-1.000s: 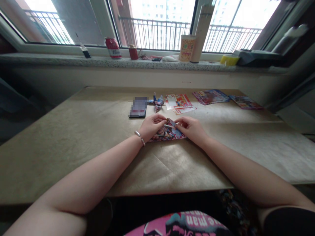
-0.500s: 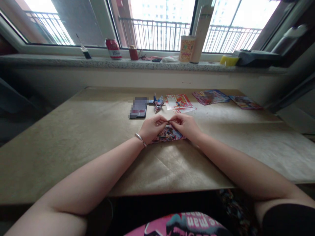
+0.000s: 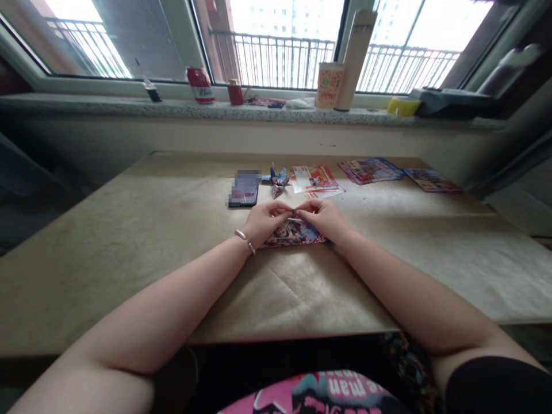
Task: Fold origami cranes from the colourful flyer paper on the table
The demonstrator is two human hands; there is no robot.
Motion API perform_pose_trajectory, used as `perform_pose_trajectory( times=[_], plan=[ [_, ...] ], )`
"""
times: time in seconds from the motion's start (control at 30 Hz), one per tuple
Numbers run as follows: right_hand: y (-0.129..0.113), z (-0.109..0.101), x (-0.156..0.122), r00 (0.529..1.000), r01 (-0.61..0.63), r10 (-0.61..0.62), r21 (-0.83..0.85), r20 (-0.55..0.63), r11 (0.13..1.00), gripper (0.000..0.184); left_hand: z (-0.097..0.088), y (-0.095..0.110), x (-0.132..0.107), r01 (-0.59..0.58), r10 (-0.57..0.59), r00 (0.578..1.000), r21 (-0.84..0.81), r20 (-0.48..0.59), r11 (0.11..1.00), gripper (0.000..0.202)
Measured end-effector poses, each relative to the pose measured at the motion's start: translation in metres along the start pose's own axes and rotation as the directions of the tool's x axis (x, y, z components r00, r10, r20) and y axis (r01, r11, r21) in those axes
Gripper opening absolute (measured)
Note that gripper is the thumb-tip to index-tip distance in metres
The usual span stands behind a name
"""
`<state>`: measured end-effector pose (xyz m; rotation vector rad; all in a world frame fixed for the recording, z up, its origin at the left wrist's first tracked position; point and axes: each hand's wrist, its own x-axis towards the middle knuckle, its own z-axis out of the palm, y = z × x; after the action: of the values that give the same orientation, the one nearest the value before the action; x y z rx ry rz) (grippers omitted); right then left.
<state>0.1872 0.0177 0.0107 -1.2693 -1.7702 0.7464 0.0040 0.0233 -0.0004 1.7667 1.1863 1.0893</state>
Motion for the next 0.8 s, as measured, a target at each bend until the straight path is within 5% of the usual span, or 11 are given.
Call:
perform_pose_trajectory(
  times=[0.3,0.37,0.57,0.8],
  plan=[
    [0.018,0.0,0.006,0.996,-0.085,0.085,0.026,-0.002,0.996,0.012,-0.007,0.004,-0.002,-0.037,0.012,0.977,0.113,0.211,0.993,0.04],
    [0.021,-0.001,0.007,0.993,-0.117,0.117,0.042,-0.006,0.992,0.012,-0.007,0.004,-0.003,-0.122,0.075,0.972,0.204,0.224,0.971,0.037],
    [0.029,0.0,0.013,0.991,-0.134,0.133,-0.056,-0.024,0.989,0.012,0.0,0.008,-0.007,-0.534,0.428,0.845,0.575,0.322,0.62,0.023],
    [0.042,0.002,0.02,0.989,-0.145,0.132,-0.229,-0.072,0.963,0.014,0.009,0.004,-0.006,-0.565,0.359,0.824,0.581,0.439,0.586,0.027]
  ],
)
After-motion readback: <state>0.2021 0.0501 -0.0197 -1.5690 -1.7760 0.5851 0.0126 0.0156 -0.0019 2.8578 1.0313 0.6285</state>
